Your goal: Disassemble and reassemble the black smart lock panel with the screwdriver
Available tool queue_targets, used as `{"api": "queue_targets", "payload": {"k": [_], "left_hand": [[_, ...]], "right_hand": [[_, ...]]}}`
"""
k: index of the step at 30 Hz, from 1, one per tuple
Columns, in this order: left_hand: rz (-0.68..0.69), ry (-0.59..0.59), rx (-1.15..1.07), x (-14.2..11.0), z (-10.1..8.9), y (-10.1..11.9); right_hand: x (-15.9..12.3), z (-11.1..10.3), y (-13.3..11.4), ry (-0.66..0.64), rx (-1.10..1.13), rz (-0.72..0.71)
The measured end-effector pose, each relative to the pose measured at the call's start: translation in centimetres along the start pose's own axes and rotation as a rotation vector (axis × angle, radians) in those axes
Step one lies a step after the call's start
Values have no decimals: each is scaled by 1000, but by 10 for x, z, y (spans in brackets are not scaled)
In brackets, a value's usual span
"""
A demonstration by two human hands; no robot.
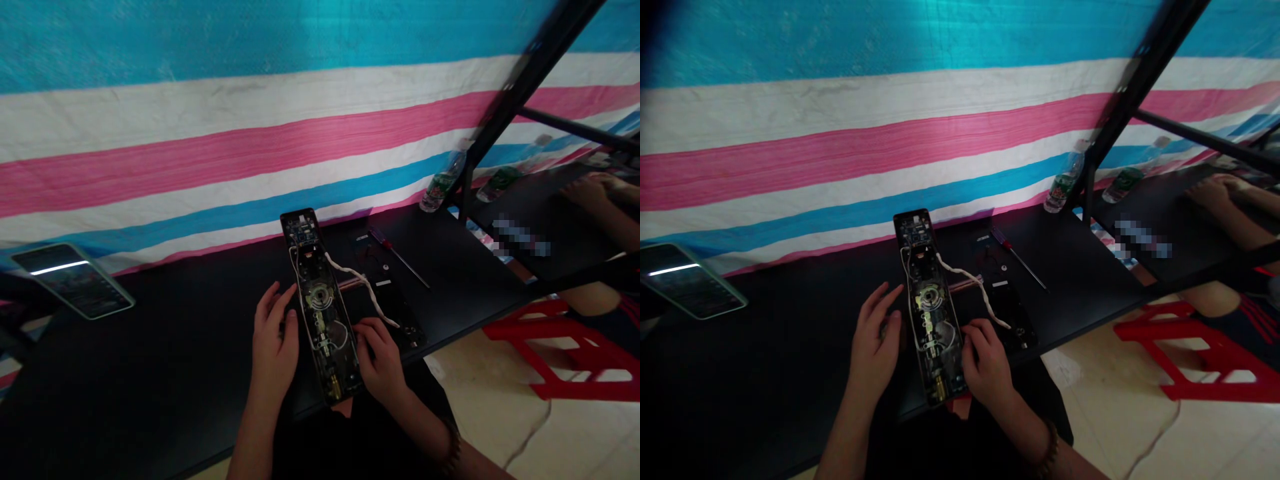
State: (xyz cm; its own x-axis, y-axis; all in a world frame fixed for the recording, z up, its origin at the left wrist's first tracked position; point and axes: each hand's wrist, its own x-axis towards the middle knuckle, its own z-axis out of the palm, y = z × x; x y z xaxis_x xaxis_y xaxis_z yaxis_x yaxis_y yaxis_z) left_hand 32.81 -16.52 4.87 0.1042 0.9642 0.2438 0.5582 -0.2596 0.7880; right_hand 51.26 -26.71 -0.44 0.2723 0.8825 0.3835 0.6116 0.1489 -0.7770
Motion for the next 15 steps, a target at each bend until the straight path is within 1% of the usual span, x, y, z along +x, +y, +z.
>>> {"api": "queue_targets", "payload": {"k": [2, 5, 6, 7, 9, 12, 15], "left_hand": [[15, -17, 109, -3, -9, -14], [24, -151, 196, -9, -15, -40], [25, -174, 214, -12, -16, -47], [25, -181, 230, -15, -16, -53], [15, -152, 253, -20, -17, -61], [-2, -125, 256, -22, -17, -63], [22, -116, 273, -18, -15, -64]], "right_hand": [[0, 0, 0, 0, -5, -7], [0, -1, 0, -1, -17, -18], [1, -1, 0, -3, -20, -21], [1, -1, 0, -4, -22, -23], [1, -1, -1, -11, -23, -22], [1, -1, -2, -19, -25, -14], [1, -1, -2, -26, -22, -4]]}}
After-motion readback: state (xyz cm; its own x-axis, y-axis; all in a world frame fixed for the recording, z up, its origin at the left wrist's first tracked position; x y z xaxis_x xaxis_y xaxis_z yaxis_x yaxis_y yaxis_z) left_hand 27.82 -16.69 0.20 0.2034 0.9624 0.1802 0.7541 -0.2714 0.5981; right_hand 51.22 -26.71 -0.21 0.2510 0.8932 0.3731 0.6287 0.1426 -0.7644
